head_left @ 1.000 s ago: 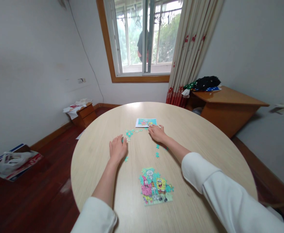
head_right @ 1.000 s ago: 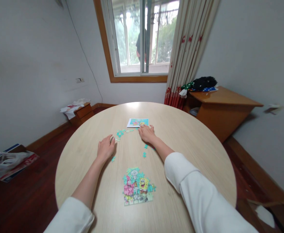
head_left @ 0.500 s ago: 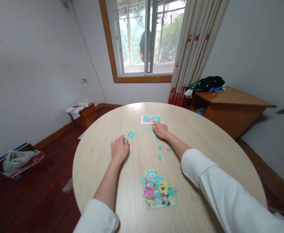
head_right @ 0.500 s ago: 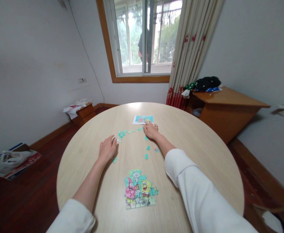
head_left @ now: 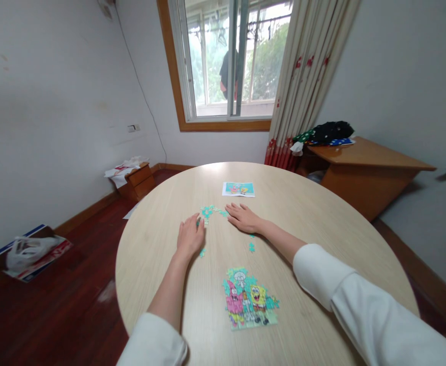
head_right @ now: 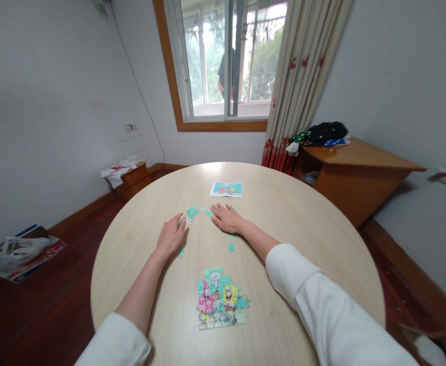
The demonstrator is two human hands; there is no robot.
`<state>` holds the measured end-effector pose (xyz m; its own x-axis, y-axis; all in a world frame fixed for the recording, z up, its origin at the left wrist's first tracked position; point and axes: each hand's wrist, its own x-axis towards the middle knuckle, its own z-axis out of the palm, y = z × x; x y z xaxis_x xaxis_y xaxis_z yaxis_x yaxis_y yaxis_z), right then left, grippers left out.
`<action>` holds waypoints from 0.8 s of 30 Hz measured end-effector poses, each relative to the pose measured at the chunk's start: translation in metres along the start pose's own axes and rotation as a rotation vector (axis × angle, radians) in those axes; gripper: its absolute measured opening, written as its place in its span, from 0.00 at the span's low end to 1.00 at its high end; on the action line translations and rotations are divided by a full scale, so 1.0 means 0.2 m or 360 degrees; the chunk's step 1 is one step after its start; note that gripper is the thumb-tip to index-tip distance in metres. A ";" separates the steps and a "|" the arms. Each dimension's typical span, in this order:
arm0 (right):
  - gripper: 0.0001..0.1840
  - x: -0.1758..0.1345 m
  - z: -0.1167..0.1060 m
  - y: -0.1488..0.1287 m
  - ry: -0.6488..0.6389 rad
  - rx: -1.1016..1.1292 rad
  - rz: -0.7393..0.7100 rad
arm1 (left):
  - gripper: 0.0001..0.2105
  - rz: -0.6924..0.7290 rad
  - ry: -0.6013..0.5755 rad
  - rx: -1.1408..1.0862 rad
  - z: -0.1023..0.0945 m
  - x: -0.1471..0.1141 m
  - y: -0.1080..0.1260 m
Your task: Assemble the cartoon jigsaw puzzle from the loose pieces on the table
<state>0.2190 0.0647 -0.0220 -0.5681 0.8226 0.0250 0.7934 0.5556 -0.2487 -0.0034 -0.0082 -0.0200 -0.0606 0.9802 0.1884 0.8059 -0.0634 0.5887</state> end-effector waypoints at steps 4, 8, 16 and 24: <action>0.33 0.00 -0.02 -0.04 -0.0049 0.0196 -0.0038 | 0.24 0.0005 0.0031 -0.0073 0.00 0.01 -0.01; 0.34 0.11 -0.05 -0.10 0.0017 0.0160 -0.0007 | 0.22 -0.0024 0.0119 -0.0192 0.00 0.02 -0.02; 0.33 0.34 -0.04 -0.28 -0.0072 0.0060 -0.0088 | 0.19 -0.0178 0.0325 -0.0558 -0.01 0.04 -0.05; 0.34 0.19 0.03 -0.34 -0.0198 0.0064 -0.0470 | 0.23 -0.0046 0.0194 -0.0628 0.00 0.04 -0.05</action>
<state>0.1429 0.0581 -0.0098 -0.7969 0.6038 -0.0160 0.5822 0.7608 -0.2867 -0.0132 0.0005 -0.0241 -0.1682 0.9548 0.2450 0.5167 -0.1263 0.8468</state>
